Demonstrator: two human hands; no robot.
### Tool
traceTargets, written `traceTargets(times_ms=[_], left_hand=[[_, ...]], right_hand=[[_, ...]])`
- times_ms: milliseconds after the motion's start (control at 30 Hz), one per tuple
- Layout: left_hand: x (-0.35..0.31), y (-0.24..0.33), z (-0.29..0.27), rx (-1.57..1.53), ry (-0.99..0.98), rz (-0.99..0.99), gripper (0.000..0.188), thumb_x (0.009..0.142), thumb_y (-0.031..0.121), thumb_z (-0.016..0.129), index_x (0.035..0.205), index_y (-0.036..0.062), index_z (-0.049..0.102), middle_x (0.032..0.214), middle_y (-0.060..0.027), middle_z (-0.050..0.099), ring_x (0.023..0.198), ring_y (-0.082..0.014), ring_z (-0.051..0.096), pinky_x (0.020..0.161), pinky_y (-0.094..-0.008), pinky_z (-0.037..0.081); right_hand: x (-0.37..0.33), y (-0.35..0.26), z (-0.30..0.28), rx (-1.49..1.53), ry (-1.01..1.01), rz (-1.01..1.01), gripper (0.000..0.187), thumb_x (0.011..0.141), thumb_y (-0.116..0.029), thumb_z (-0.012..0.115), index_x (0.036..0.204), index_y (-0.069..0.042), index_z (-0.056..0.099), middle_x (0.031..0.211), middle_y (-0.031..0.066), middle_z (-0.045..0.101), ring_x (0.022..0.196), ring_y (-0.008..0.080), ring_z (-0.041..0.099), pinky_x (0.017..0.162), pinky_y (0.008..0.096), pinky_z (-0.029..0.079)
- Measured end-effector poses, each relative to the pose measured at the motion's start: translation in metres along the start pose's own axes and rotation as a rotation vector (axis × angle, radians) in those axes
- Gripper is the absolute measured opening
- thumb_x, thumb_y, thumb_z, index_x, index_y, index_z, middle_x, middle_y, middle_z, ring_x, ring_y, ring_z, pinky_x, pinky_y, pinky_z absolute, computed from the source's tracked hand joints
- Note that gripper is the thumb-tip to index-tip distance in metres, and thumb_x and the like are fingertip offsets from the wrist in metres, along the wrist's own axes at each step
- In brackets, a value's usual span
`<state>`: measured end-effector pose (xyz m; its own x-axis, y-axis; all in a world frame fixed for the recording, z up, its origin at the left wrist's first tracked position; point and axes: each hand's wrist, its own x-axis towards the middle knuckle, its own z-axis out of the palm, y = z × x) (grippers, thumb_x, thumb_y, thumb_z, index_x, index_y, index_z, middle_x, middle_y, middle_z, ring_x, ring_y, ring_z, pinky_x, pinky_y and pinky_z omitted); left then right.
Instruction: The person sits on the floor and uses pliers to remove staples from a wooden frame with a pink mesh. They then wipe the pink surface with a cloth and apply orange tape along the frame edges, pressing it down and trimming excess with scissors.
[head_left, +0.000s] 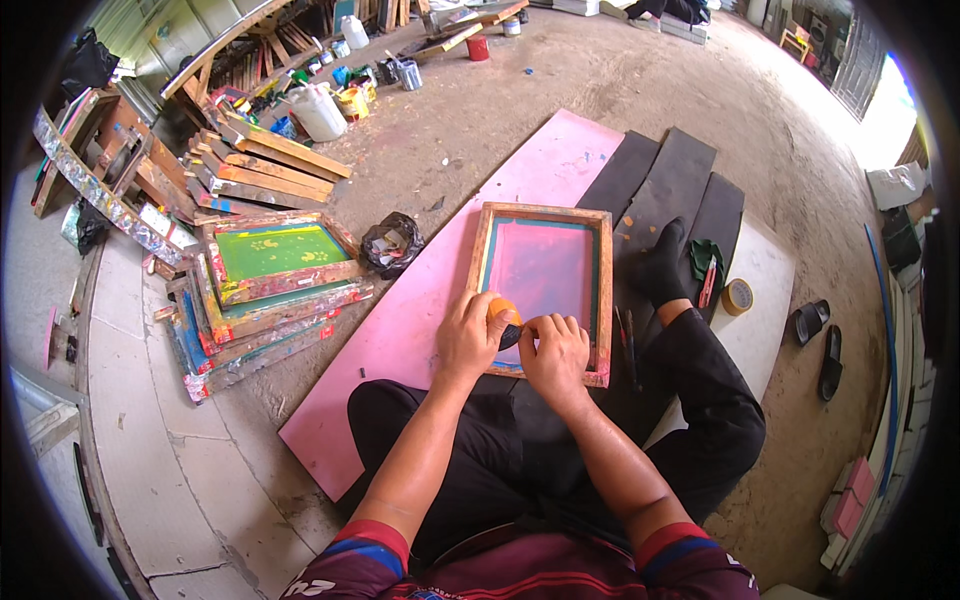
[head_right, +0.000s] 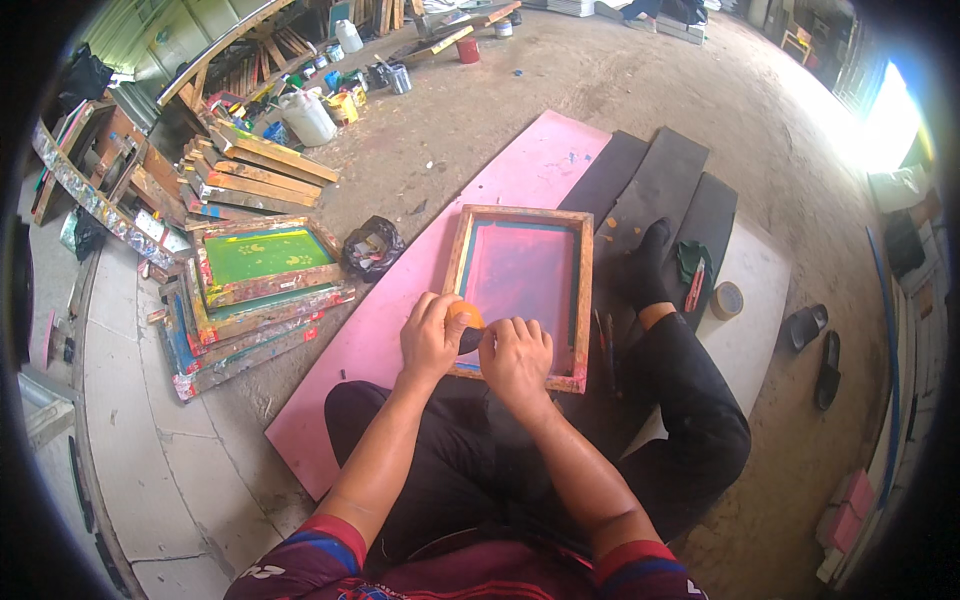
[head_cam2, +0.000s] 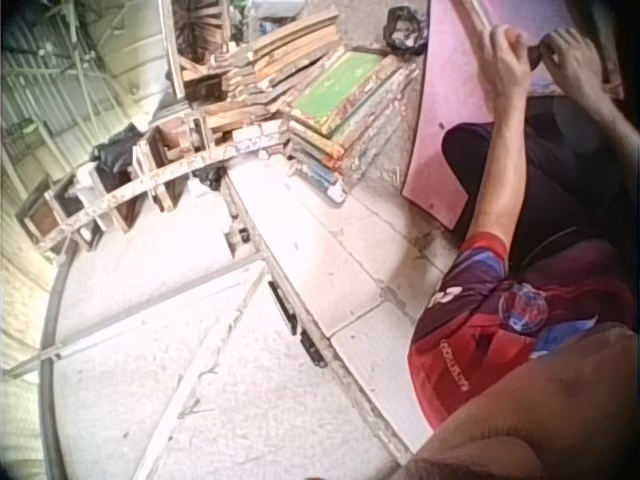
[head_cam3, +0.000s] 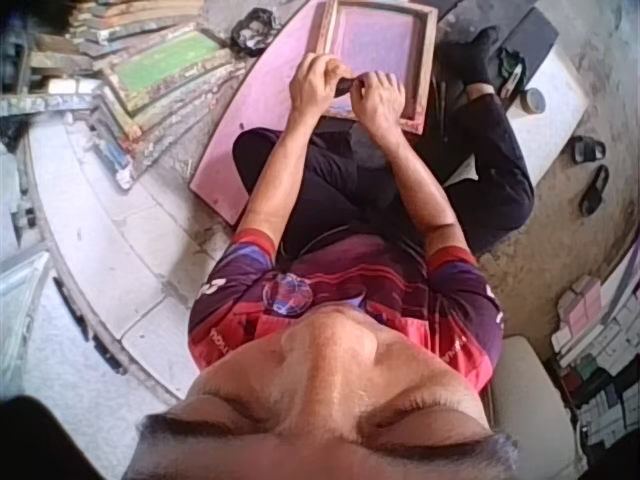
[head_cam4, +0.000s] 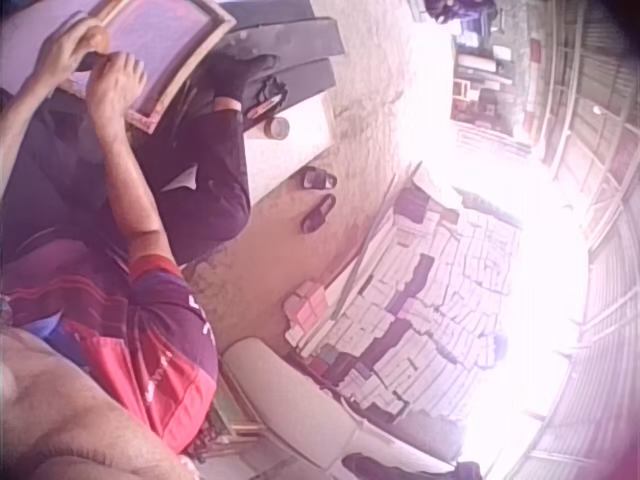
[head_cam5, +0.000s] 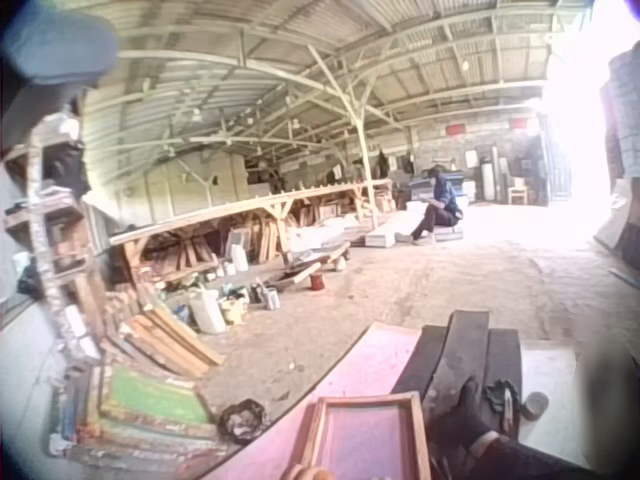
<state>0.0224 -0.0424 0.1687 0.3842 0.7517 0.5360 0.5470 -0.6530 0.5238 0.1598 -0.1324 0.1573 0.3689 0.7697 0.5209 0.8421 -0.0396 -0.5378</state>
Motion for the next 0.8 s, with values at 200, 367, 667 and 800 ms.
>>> traceTargets(times_ms=[200, 367, 667, 800], left_hand=[[-0.004, -0.004, 0.005, -0.007, -0.024, 0.016, 0.051, 0.104, 0.058, 0.060, 0.113, 0.0089, 0.073, 0.101, -0.0096, 0.069, 0.094, -0.0355, 0.070, 0.076, -0.0455, 0.058], [-0.008, -0.010, 0.004, -0.033, -0.028, -0.048, 0.052, 0.104, 0.058, 0.060, 0.111, 0.0082, 0.074, 0.099, -0.0097, 0.070, 0.093, -0.0349, 0.071, 0.076, -0.0451, 0.058], [-0.008, -0.011, 0.002, 0.008, -0.042, -0.069, 0.049, 0.105, 0.056, 0.061, 0.110, 0.0089, 0.074, 0.100, -0.0096, 0.070, 0.095, -0.0351, 0.071, 0.077, -0.0461, 0.058], [-0.008, -0.009, 0.001, 0.015, -0.063, -0.075, 0.050, 0.105, 0.056, 0.061, 0.110, 0.0086, 0.074, 0.100, -0.0101, 0.070, 0.095, -0.0355, 0.071, 0.076, -0.0462, 0.058]], right_hand=[[-0.008, 0.001, 0.003, 0.015, -0.032, 0.072, 0.006, 0.088, -0.017, 0.074, 0.086, -0.012, 0.073, 0.084, 0.0056, 0.069, 0.084, 0.0310, 0.064, 0.078, 0.0473, 0.047], [-0.011, 0.003, -0.006, -0.001, -0.009, -0.072, 0.005, 0.088, -0.016, 0.075, 0.091, -0.011, 0.076, 0.087, 0.0052, 0.070, 0.087, 0.0299, 0.064, 0.084, 0.0462, 0.048], [-0.006, 0.002, -0.018, -0.076, -0.005, -0.274, 0.012, 0.090, -0.017, 0.075, 0.099, -0.010, 0.076, 0.088, 0.0029, 0.065, 0.089, 0.0258, 0.061, 0.091, 0.0448, 0.048], [-0.004, 0.003, -0.019, -0.160, -0.045, -0.367, 0.015, 0.090, -0.015, 0.070, 0.103, -0.010, 0.075, 0.087, 0.0026, 0.062, 0.089, 0.0240, 0.060, 0.094, 0.0441, 0.048]])
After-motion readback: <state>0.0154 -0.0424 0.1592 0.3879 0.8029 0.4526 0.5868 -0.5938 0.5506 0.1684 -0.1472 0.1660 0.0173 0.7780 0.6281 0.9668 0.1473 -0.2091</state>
